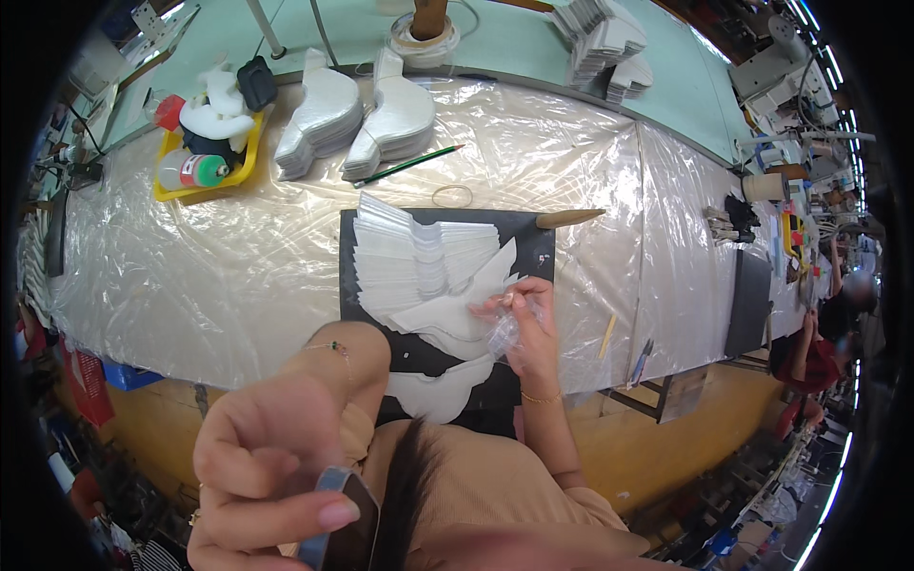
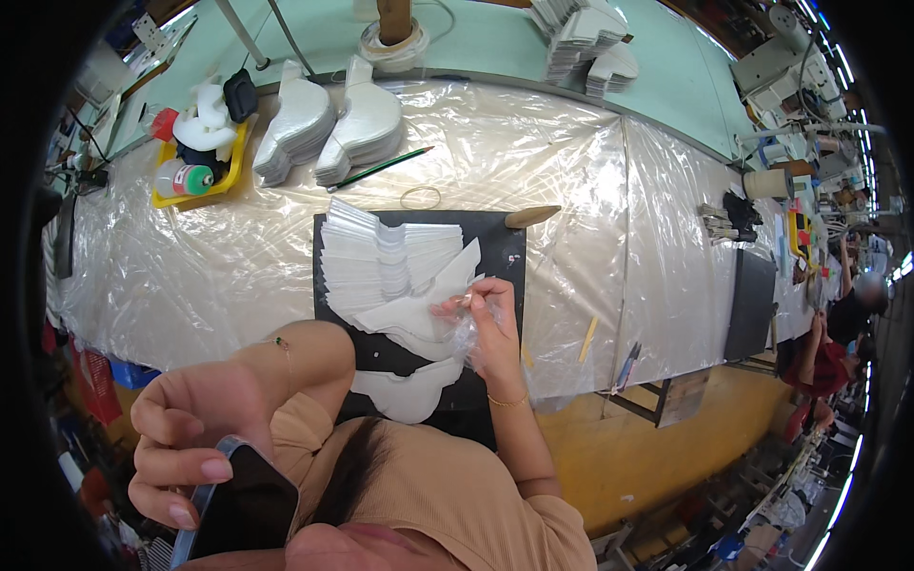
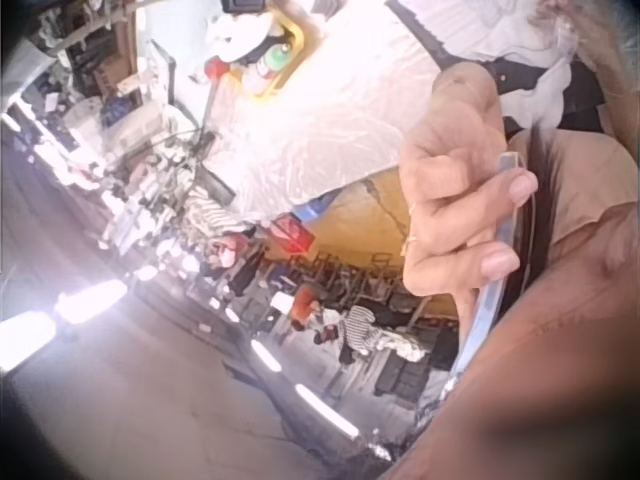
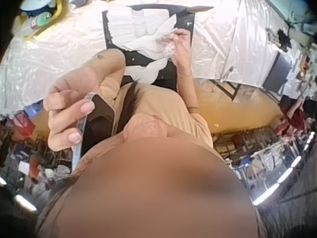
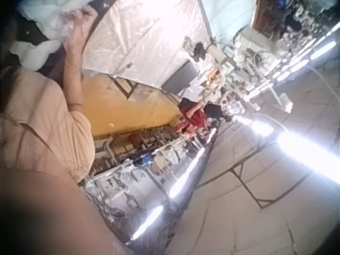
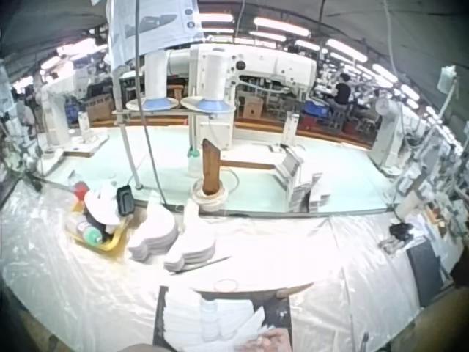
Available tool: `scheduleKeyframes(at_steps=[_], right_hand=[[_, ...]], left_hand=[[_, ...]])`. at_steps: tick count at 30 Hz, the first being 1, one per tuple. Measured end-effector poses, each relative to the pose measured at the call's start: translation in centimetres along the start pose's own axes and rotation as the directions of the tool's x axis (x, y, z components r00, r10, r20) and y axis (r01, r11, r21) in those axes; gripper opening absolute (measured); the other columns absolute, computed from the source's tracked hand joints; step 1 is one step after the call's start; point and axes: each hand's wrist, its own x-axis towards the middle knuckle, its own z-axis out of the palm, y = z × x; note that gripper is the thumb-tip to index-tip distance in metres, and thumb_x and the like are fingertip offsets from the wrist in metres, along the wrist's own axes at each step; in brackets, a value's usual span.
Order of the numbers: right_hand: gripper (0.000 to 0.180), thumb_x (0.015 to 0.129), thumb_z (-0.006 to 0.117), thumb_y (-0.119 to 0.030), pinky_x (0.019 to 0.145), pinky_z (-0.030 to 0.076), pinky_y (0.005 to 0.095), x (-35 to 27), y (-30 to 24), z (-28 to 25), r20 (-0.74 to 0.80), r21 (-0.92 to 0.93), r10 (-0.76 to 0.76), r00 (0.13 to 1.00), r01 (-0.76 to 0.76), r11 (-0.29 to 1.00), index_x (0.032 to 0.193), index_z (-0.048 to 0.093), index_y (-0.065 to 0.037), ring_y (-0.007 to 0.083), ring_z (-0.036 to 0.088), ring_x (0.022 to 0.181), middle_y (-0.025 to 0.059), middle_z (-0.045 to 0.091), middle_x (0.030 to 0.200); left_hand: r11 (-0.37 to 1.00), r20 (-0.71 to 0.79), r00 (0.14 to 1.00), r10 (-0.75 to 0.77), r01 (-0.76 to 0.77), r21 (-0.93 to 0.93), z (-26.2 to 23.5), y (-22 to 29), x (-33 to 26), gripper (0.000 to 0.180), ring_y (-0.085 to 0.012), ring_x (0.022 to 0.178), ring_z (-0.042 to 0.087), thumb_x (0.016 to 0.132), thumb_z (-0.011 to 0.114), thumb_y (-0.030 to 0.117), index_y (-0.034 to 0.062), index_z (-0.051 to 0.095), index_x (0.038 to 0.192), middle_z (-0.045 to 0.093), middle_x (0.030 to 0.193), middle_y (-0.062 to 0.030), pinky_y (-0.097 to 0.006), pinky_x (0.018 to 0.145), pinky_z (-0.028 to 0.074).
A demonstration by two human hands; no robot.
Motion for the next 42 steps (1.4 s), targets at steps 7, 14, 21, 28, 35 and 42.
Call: scheduleKeyframes(at_steps=[7, 14, 21, 28, 35, 42], right_hand=[[0.011, 0.1, 0.047, -0.012, 0.09, 0.052, 0.046, 0.2, 1.0, -0.5, 0.041, -0.164, -0.025, 0.999, 0.032, 0.986, 0.109, 0.044, -0.007, 0.0187, 0.061, 0.09, 0.0052, 0.054, 0.09], [0.011, 0.101, 0.047, -0.013, 0.086, 0.05, 0.0346, 0.5, 2.0, -0.7, 0.06, -0.298, -0.067, 0.996, 0.082, 0.951, 0.107, 0.047, -0.005, 0.0172, 0.061, 0.086, 0.0052, 0.055, 0.086], [0.012, 0.101, 0.046, -0.014, 0.085, 0.049, 0.0312, 0.6, 2.4, -0.7, 0.085, -0.352, -0.115, 0.99, 0.137, 0.926, 0.106, 0.05, -0.003, 0.0161, 0.061, 0.086, 0.0055, 0.057, 0.088], [0.011, 0.101, 0.045, -0.012, 0.084, 0.048, 0.0294, 0.6, 3.0, -0.8, 0.066, -0.447, -0.191, 0.979, 0.2, 0.872, 0.105, 0.05, -0.003, 0.015, 0.061, 0.086, 0.0042, 0.051, 0.092], [0.014, 0.101, 0.045, -0.014, 0.081, 0.049, 0.0283, 0.5, 3.1, -0.7, 0.062, -0.433, -0.217, 0.974, 0.222, 0.874, 0.103, 0.051, -0.002, 0.0148, 0.063, 0.085, 0.0053, 0.057, 0.091], [0.015, 0.101, 0.048, -0.015, 0.081, 0.05, 0.0294, 0.5, 3.4, -0.9, 0.078, -0.378, -0.222, 0.972, 0.235, 0.896, 0.104, 0.052, -0.002, 0.0146, 0.062, 0.083, 0.0053, 0.058, 0.086]], left_hand=[[1.0, 0.15, 0.988, -0.027, 0.024, 0.02, -2.4, 2.6, 1.4, 0.043, -0.0039, 0.079, 0.051, 0.074, 0.077, 0.022, 0.023, 0.057, 0.113, 0.049, 0.111, 0.0171, -0.031, 0.068, 0.028], [0.991, 0.254, 0.958, -0.13, 0.13, 0.017, -4.4, 7.4, 2.2, 0.062, -0.0076, 0.08, 0.049, 0.071, 0.079, 0.031, 0.0254, 0.05, 0.125, 0.044, 0.123, 0.0195, -0.036, 0.068, 0.024], [0.986, 0.116, 0.993, 0.014, 0.006, -0.167, -6.6, 9.5, 1.9, 0.072, -0.01, 0.081, 0.051, 0.078, 0.073, 0.047, 0.0276, 0.038, 0.139, 0.04, 0.138, 0.0194, -0.032, 0.066, 0.028], [0.945, 0.084, 0.991, -0.102, 0.123, -0.303, -7.7, 11.0, -0.3, 0.078, -0.0207, 0.087, 0.053, 0.082, 0.064, 0.058, 0.0225, 0.034, 0.144, 0.042, 0.143, -0.001, -0.034, 0.069, 0.037], [-0.019, 0.481, 0.316, -0.818, 0.82, -0.572, -9.8, 11.1, -4.4, 0.097, -0.036, 0.099, 0.06, 0.083, 0.053, 0.064, 0.0062, 0.016, 0.151, 0.032, 0.145, -0.0276, -0.036, 0.058, 0.055], [-0.608, 0.645, -0.078, -0.76, 0.434, -0.664, -10.9, 8.4, -8.0, 0.088, -0.0469, 0.14, 0.019, 0.081, 0.053, 0.026, 0.0053, 0.005, 0.152, 0.009, 0.156, -0.0205, -0.055, 0.094, 0.051]])
